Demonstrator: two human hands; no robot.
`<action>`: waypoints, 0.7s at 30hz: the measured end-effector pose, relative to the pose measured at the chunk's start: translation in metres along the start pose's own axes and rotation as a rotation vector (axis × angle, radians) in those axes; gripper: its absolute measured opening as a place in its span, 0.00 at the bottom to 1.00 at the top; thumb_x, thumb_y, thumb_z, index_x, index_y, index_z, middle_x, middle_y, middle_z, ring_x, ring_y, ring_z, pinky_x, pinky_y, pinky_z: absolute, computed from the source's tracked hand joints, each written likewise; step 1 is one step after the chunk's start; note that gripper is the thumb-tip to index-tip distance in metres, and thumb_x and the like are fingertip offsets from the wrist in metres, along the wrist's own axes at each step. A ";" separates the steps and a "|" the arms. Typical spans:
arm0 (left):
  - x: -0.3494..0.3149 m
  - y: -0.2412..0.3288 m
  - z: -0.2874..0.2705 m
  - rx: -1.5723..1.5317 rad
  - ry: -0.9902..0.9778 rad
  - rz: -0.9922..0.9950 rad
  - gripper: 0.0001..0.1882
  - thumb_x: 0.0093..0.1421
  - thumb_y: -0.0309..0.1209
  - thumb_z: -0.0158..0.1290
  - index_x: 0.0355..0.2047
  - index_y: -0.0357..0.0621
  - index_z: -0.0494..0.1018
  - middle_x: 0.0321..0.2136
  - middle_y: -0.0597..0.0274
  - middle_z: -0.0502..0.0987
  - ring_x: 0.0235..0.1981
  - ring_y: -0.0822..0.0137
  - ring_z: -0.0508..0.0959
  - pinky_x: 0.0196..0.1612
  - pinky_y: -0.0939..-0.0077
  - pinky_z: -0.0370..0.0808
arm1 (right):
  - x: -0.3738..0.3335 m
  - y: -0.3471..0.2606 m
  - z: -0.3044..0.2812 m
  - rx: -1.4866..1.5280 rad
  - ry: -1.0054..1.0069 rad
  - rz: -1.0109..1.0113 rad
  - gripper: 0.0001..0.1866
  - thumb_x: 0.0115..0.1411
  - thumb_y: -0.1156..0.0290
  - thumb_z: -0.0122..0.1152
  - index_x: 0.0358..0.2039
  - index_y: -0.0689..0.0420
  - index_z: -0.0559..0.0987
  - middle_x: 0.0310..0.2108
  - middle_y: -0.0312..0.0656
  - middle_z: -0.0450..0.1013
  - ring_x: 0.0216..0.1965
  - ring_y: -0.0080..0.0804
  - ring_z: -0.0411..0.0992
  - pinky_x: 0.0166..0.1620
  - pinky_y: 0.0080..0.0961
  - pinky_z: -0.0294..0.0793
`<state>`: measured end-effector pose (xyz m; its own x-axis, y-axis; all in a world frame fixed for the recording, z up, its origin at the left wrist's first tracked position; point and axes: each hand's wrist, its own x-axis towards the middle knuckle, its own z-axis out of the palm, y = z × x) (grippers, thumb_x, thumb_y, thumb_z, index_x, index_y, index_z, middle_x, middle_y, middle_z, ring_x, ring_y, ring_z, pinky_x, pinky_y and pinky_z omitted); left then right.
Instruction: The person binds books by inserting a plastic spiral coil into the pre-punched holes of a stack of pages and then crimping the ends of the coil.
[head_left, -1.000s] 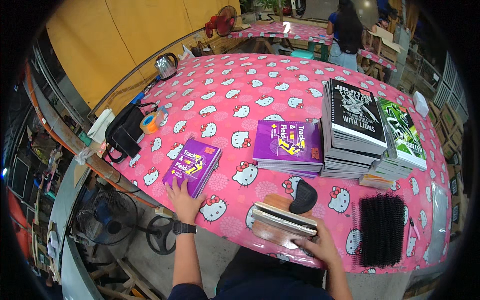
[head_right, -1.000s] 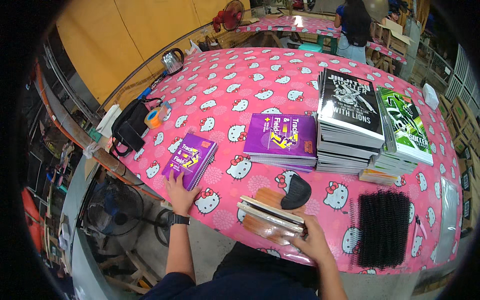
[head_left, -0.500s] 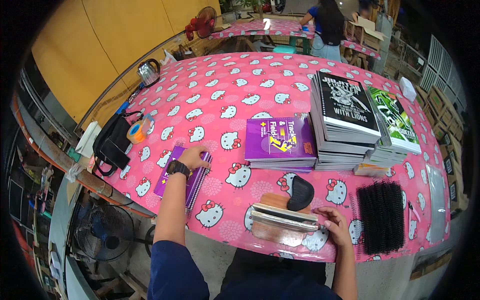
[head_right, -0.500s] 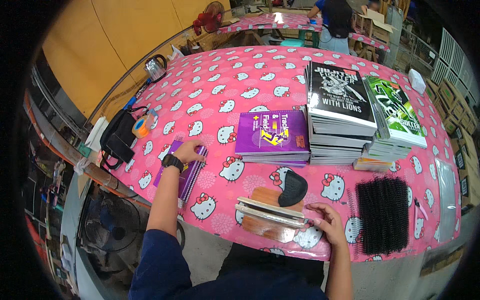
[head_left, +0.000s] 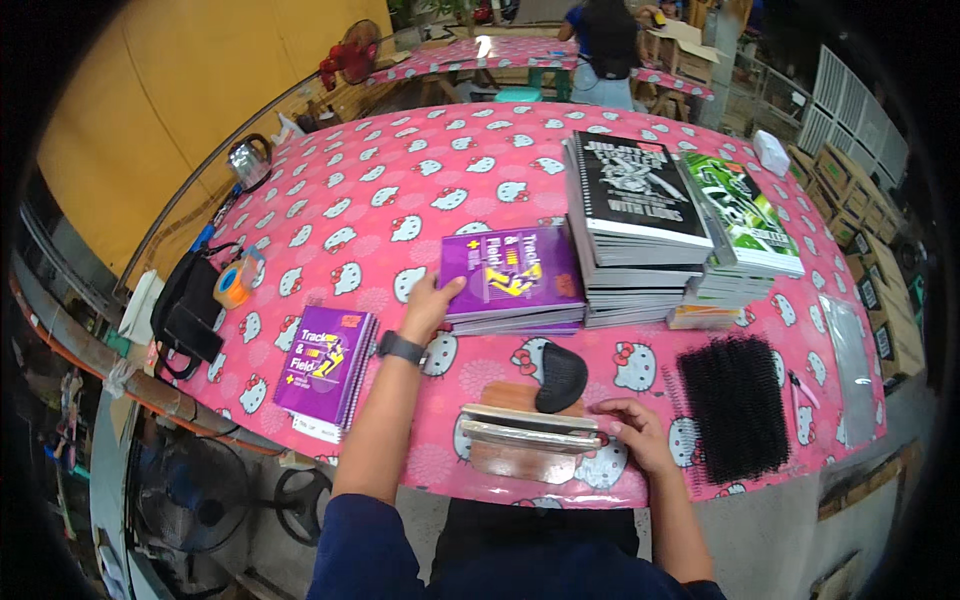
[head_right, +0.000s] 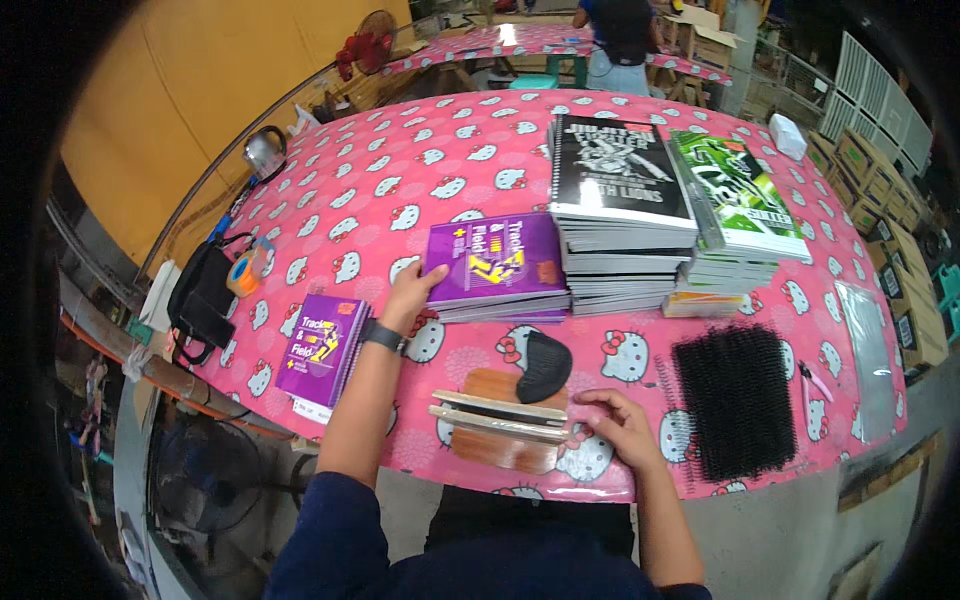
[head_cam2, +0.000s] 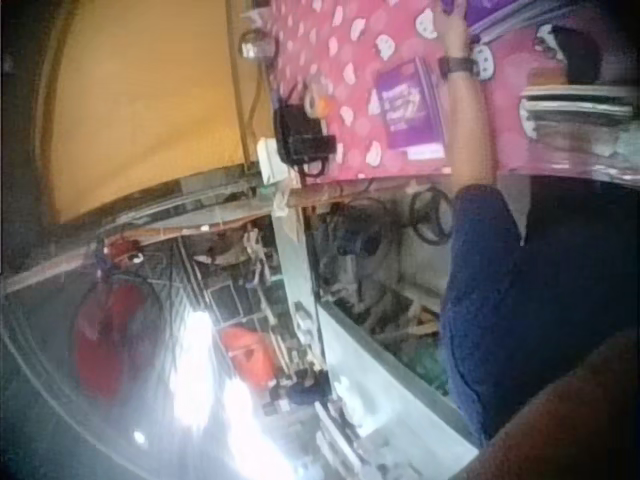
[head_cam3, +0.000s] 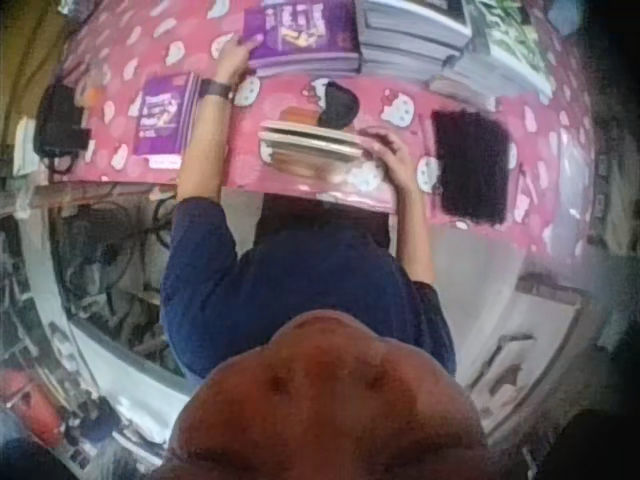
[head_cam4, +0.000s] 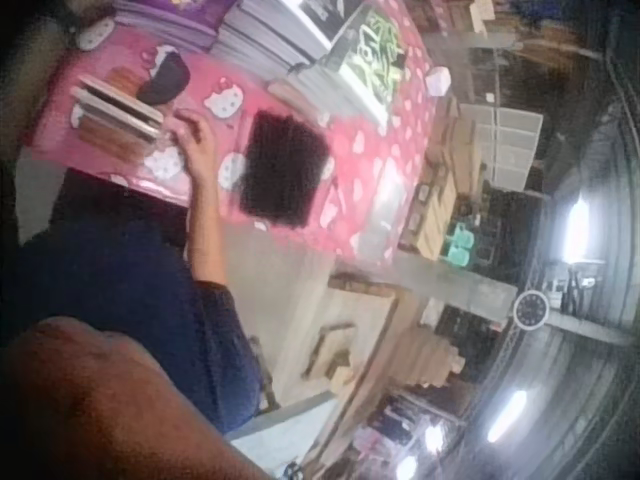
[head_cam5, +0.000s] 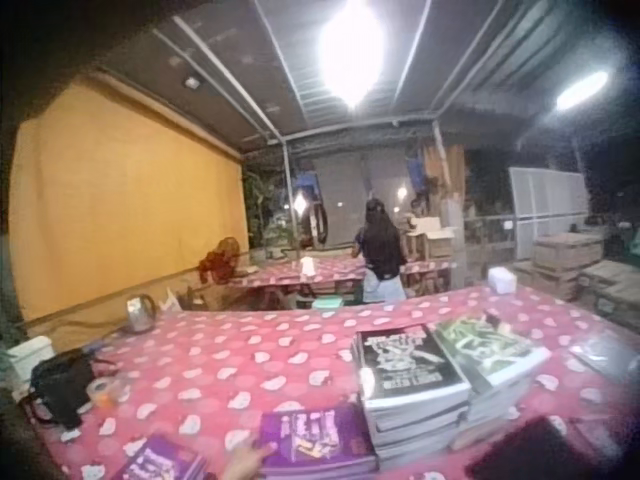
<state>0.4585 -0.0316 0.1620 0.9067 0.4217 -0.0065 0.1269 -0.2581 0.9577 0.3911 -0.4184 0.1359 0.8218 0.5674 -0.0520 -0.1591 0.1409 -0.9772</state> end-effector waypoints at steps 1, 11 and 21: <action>0.000 0.000 -0.014 0.041 0.014 0.023 0.24 0.54 0.39 0.59 0.46 0.35 0.72 0.35 0.55 0.78 0.34 0.66 0.77 0.41 0.71 0.73 | 0.000 0.004 0.000 -0.024 -0.010 -0.036 0.16 0.57 0.74 0.57 0.46 0.64 0.73 0.45 0.43 0.72 0.41 0.26 0.71 0.39 0.23 0.75; 0.002 -0.011 -0.021 -0.210 0.199 0.144 0.22 0.52 0.18 0.56 0.49 0.31 0.66 0.39 0.50 0.77 0.37 0.67 0.78 0.41 0.78 0.74 | 0.002 0.005 0.001 -0.021 0.014 0.007 0.13 0.57 0.77 0.58 0.43 0.64 0.74 0.41 0.41 0.74 0.32 0.24 0.73 0.35 0.22 0.75; -0.072 0.072 -0.040 -0.382 0.290 0.411 0.21 0.53 0.17 0.55 0.46 0.37 0.65 0.44 0.53 0.74 0.44 0.66 0.75 0.48 0.73 0.71 | -0.013 -0.048 0.013 -0.389 0.239 -0.306 0.16 0.55 0.76 0.60 0.45 0.64 0.74 0.38 0.38 0.74 0.39 0.24 0.72 0.43 0.21 0.71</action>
<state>0.3862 -0.0454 0.2431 0.6983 0.5861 0.4110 -0.4102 -0.1429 0.9007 0.3813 -0.4218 0.1860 0.9073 0.3416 0.2451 0.2833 -0.0659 -0.9567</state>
